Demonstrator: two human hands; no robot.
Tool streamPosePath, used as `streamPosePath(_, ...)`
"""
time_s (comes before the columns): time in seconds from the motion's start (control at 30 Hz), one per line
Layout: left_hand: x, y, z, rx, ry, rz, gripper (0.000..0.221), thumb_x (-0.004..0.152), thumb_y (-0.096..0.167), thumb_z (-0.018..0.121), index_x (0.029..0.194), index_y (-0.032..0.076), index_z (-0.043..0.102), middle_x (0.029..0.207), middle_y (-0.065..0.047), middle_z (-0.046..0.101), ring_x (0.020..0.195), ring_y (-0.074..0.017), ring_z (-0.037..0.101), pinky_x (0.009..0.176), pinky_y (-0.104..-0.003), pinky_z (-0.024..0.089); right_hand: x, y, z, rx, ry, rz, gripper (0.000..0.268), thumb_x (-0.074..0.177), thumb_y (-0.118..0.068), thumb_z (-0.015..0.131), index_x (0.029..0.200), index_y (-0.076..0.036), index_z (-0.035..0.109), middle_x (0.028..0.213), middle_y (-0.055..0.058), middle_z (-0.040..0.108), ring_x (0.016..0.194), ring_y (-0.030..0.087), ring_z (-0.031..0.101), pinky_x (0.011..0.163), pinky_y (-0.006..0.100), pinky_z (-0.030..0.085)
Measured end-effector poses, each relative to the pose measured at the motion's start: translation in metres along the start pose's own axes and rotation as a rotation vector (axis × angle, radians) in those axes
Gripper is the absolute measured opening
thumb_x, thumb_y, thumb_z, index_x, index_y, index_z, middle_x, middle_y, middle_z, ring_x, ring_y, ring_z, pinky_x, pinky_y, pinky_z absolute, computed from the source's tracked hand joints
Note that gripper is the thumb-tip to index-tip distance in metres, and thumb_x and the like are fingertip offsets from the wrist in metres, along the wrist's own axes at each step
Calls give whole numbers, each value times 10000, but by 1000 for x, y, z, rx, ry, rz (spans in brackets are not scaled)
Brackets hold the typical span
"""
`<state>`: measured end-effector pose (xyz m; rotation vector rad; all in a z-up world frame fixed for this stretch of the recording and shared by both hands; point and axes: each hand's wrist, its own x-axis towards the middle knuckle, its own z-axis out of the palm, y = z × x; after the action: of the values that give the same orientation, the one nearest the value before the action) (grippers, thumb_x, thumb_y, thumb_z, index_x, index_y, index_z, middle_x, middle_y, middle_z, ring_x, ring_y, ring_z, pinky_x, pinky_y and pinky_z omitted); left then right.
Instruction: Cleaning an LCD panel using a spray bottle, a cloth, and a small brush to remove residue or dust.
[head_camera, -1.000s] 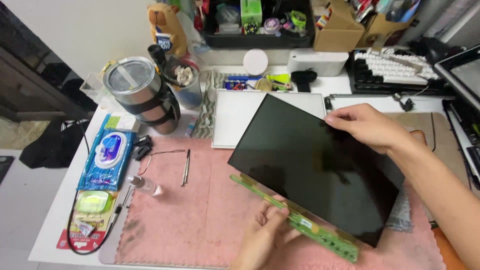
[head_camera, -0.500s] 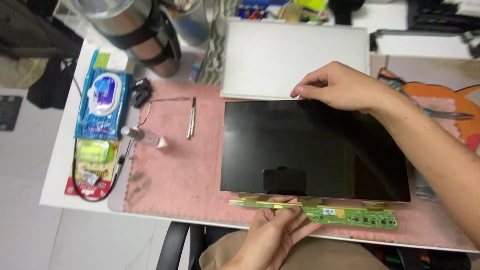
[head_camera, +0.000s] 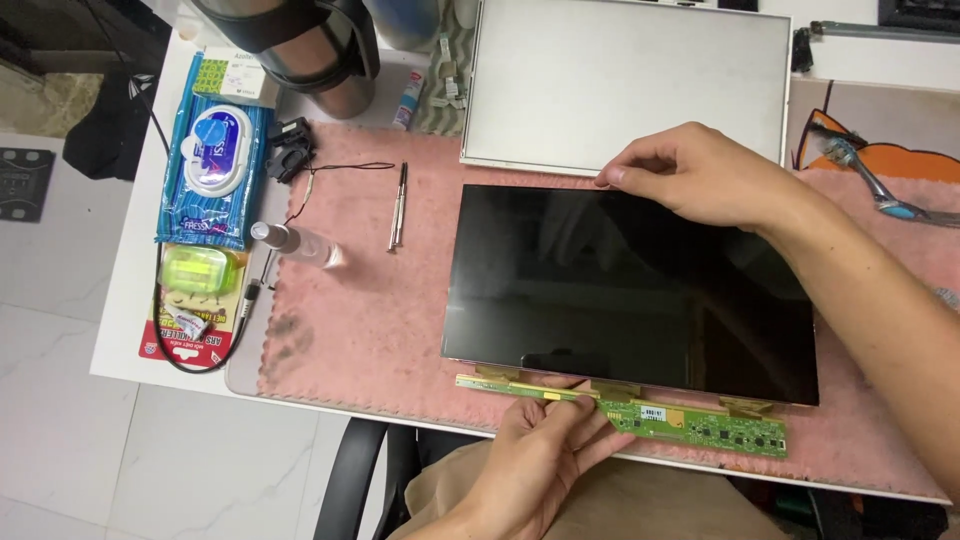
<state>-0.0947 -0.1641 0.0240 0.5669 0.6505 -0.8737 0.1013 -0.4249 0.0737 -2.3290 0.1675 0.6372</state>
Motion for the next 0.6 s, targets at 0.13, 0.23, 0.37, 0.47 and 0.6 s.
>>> streamPosePath(0.13,3,-3,1,12,27,51,474,1144,51,673,727,133,464,722,9,371,700,-93,502,1124,-554,746,-3,2,2,12,42,-33,347,1119,-356,689,1323,-149,878,1289,-4,903,1210,133,791,1117,309,533)
streamPosePath(0.23,2,0,5,-28,128,10,496,1140,40,729,724,124,471,704,9,289,649,-107,401,1096,-572,765,-8,0,3,-2,79,3,369,1112,-395,693,1331,-159,873,1292,12,896,1224,163,792,1094,351,540)
streamPosePath(0.37,6,-3,3,-32,159,-8,484,1139,45,741,714,93,514,814,-39,531,738,-133,590,1090,-564,769,-7,11,10,-99,122,-61,337,1119,-419,689,1280,-211,900,1128,-5,906,1022,169,763,942,363,513)
streamPosePath(0.47,8,-5,6,-41,133,1,259,1141,52,715,899,17,627,1030,-158,719,1005,-252,754,1088,-549,745,-14,2,16,-223,140,-130,339,1114,-392,674,1295,-197,884,1226,17,909,1146,239,803,1023,416,532)
streamPosePath(0.6,19,-16,-5,-36,68,29,30,1160,77,719,1131,66,719,916,-55,695,952,-209,786,1051,-519,740,-26,-44,26,-229,168,-214,314,1098,-332,692,1296,-182,885,1323,0,891,1184,270,825,1089,439,576)
